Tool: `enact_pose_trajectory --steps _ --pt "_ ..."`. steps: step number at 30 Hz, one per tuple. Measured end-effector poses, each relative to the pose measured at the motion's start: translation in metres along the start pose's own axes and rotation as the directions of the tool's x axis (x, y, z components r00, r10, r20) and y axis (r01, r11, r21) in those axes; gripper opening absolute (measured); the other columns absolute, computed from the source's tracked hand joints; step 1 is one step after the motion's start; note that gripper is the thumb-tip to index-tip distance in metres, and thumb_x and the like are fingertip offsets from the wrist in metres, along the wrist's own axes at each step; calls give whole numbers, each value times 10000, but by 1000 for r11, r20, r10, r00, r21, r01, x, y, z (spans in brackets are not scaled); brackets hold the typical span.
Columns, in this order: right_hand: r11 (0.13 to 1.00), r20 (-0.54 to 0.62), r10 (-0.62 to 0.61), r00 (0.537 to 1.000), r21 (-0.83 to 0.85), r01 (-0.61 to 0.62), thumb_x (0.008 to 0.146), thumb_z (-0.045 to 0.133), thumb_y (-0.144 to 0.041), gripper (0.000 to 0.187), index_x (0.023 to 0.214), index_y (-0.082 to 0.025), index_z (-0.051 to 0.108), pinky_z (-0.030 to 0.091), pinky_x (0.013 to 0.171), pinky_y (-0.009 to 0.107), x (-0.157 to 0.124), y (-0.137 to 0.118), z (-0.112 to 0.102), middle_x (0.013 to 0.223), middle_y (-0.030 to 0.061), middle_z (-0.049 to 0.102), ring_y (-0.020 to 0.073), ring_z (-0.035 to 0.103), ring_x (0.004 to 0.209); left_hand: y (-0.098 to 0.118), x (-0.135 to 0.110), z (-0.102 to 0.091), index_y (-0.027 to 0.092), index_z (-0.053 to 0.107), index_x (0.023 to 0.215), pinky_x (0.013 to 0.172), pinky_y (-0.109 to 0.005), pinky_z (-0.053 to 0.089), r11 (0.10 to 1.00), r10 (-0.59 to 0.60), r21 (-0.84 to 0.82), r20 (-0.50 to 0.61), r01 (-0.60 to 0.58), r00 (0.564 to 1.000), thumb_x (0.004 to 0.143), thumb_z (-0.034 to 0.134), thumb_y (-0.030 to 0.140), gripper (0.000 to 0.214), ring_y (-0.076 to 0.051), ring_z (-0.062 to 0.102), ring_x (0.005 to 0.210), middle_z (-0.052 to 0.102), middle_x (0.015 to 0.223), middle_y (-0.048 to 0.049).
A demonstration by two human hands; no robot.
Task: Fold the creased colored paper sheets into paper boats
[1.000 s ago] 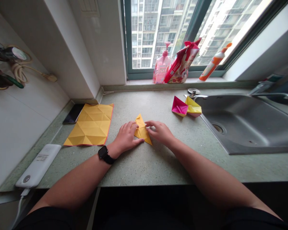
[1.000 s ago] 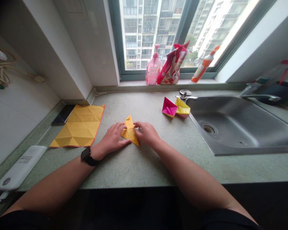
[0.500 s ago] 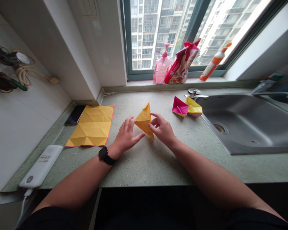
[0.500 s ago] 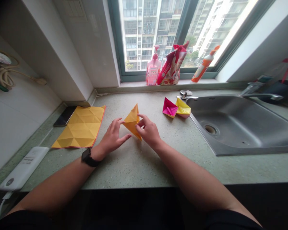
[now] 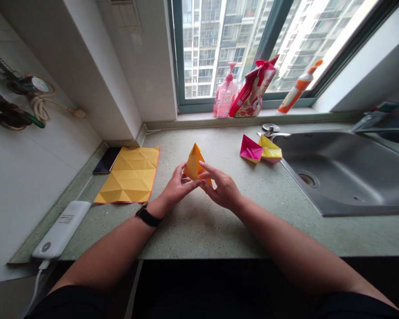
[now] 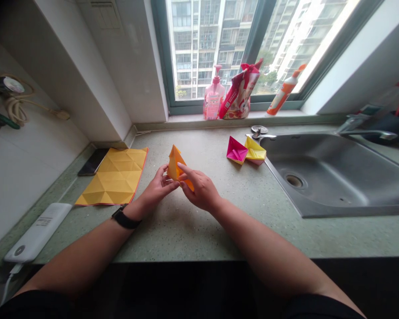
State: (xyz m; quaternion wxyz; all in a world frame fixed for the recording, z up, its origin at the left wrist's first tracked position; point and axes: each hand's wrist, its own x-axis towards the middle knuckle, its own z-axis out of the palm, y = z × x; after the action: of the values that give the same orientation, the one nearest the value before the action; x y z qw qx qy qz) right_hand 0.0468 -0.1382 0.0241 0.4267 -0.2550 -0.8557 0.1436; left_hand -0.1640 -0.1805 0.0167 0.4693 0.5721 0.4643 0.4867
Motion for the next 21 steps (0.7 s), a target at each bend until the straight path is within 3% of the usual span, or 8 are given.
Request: enact_pose_trajectory --steps 4,11,14,17,19,21 --pt "999 -21 -46 999 20 47 1102 562 -303 582 1674 -305 458 637 1009 458 1 1 -6 1122 58 851 258 806 1085 6 -2 1 256 402 1576 1165 -515 540 980 -34 -195 80 49 996 884 889 600 914 -340 659 1381 643 1492 -169" --pt "999 23 -47 999 2 47 1077 561 -297 470 1546 -286 600 642 979 493 0 3 -4 1155 91 854 285 798 1055 8 -3 3 260 480 1479 1207 -537 510 971 -23 -232 110 48 994 846 944 521 827 -369 595 1478 558 1607 -178" --pt "1000 -57 -24 998 -2 24 1074 571 -280 425 1492 -321 631 634 999 497 1 2 -10 1130 67 839 276 781 1052 7 -2 0 258 462 1511 1212 -532 513 967 -7 -255 89 30 996 847 939 523 859 -369 576 1496 549 1617 -179" --pt "999 -169 30 985 -22 -34 1027 644 -300 483 1508 -304 603 607 1056 529 3 4 -16 1220 103 791 307 737 1159 6 -3 -3 272 434 1582 1207 -541 522 971 3 -238 113 24 994 849 934 535 926 -375 573 1499 548 1627 -182" --pt "995 -139 94 986 -6 -96 992 677 -315 520 1505 -287 595 615 1032 501 4 7 -17 1224 106 781 304 737 1142 6 -5 -3 303 411 1633 1204 -555 526 976 19 -216 158 16 987 845 929 554 976 -381 576 1499 534 1648 -176" --pt "985 -42 171 984 23 -170 988 650 -297 445 1433 -288 641 633 936 423 4 10 -17 1118 63 807 259 762 988 7 -7 -4 339 375 1677 1211 -564 522 981 39 -195 205 1 978 849 918 568 1017 -383 571 1508 501 1686 -165"
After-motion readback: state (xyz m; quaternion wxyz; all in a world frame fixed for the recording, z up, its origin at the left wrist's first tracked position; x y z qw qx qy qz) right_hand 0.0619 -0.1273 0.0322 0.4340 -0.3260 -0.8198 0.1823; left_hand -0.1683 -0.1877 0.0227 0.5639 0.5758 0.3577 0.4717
